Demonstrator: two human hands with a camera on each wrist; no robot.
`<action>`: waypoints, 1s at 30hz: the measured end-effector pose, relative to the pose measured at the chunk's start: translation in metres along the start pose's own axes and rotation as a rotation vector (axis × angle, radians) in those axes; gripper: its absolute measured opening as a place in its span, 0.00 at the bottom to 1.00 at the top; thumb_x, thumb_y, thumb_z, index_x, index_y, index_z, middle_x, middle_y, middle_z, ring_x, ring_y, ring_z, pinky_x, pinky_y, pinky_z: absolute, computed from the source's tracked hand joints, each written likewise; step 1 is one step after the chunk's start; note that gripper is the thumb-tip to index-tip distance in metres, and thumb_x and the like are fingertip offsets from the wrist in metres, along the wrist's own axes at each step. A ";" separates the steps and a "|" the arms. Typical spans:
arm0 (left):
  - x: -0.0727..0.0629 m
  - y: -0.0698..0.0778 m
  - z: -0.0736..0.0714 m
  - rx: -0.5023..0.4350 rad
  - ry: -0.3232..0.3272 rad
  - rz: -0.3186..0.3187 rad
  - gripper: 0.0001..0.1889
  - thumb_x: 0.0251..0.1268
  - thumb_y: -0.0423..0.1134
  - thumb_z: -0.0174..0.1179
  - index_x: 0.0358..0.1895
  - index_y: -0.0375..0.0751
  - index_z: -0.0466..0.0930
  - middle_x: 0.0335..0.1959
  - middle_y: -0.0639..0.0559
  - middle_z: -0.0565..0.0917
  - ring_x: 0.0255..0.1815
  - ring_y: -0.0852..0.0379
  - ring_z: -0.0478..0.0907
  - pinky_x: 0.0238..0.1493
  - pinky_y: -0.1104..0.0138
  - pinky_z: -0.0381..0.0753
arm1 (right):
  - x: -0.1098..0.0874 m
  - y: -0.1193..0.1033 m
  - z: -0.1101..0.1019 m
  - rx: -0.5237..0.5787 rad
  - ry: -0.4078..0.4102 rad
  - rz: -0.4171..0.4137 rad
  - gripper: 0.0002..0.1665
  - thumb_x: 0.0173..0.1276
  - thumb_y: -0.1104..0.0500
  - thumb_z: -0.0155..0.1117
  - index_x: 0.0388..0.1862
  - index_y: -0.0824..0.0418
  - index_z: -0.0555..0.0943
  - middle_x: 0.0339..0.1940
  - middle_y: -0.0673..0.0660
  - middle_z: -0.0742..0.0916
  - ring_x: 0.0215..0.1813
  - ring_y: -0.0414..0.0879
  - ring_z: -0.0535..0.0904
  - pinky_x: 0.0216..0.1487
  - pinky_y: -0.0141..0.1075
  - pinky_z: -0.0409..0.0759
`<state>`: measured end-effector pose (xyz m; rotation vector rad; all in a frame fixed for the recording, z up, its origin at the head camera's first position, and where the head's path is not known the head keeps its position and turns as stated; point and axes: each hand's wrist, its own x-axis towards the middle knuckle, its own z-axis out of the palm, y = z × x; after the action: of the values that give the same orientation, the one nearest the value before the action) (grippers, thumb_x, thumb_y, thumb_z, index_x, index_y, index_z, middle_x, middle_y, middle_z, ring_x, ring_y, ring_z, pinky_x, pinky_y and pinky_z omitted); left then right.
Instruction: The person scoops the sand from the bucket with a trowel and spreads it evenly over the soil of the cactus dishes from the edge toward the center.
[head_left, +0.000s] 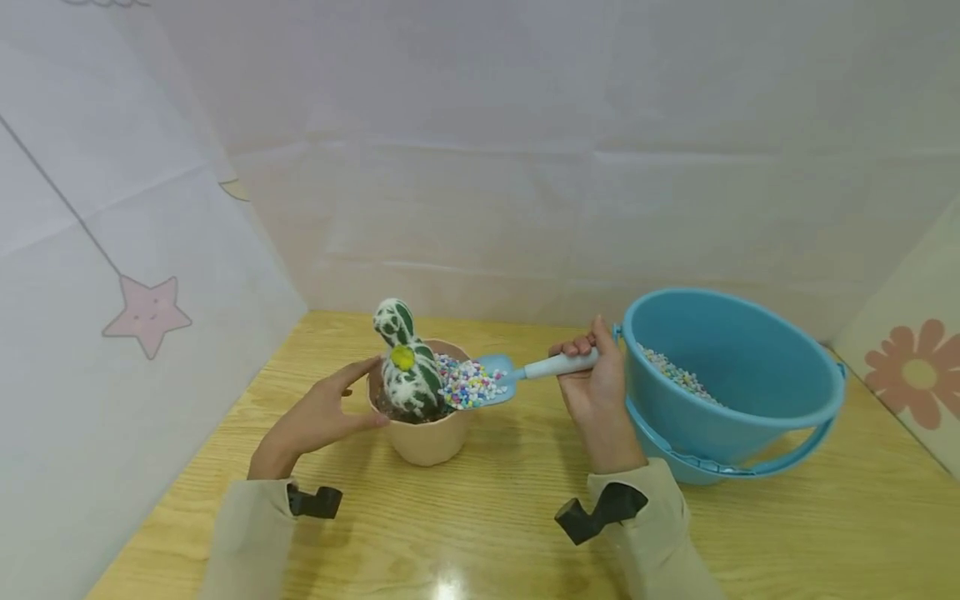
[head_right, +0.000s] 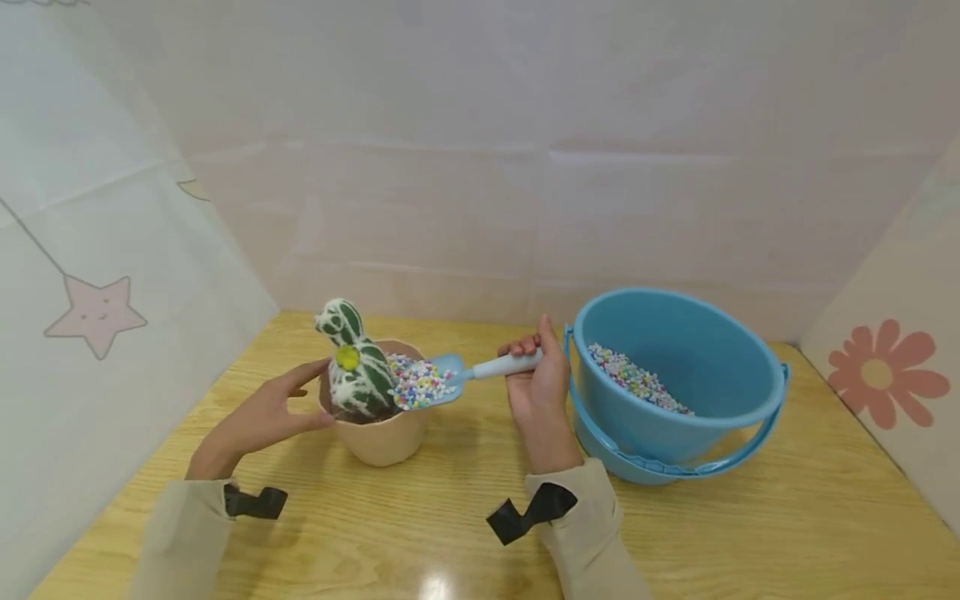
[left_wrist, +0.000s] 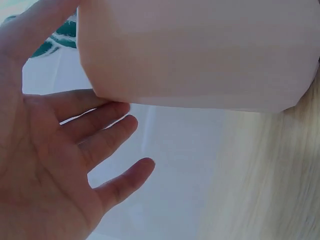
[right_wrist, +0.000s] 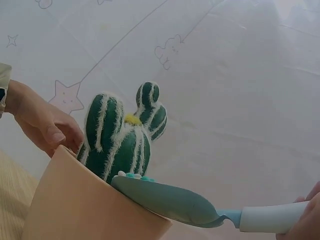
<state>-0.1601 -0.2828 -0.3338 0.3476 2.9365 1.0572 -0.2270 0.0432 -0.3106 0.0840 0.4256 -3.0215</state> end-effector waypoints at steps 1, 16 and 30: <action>0.000 -0.001 0.001 -0.016 -0.009 0.004 0.46 0.60 0.53 0.64 0.76 0.47 0.49 0.75 0.36 0.53 0.70 0.31 0.57 0.63 0.40 0.65 | 0.000 0.000 0.000 0.004 0.001 0.005 0.23 0.76 0.53 0.47 0.19 0.59 0.64 0.12 0.52 0.70 0.17 0.44 0.67 0.32 0.35 0.68; -0.002 0.011 -0.003 0.058 0.020 0.015 0.48 0.54 0.56 0.68 0.73 0.38 0.55 0.72 0.36 0.62 0.70 0.33 0.60 0.63 0.41 0.66 | -0.005 -0.001 0.005 -0.012 -0.005 0.012 0.23 0.76 0.53 0.47 0.19 0.59 0.64 0.12 0.52 0.70 0.18 0.45 0.67 0.33 0.35 0.68; 0.002 0.005 0.000 -0.037 -0.053 0.000 0.53 0.55 0.56 0.67 0.76 0.38 0.45 0.74 0.35 0.53 0.70 0.34 0.59 0.62 0.45 0.69 | -0.004 -0.004 0.009 -0.025 0.044 0.022 0.22 0.74 0.52 0.51 0.20 0.59 0.64 0.13 0.53 0.69 0.18 0.46 0.66 0.35 0.35 0.66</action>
<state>-0.1611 -0.2790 -0.3306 0.3693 2.8669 1.0840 -0.2240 0.0443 -0.3005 0.1520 0.4633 -2.9969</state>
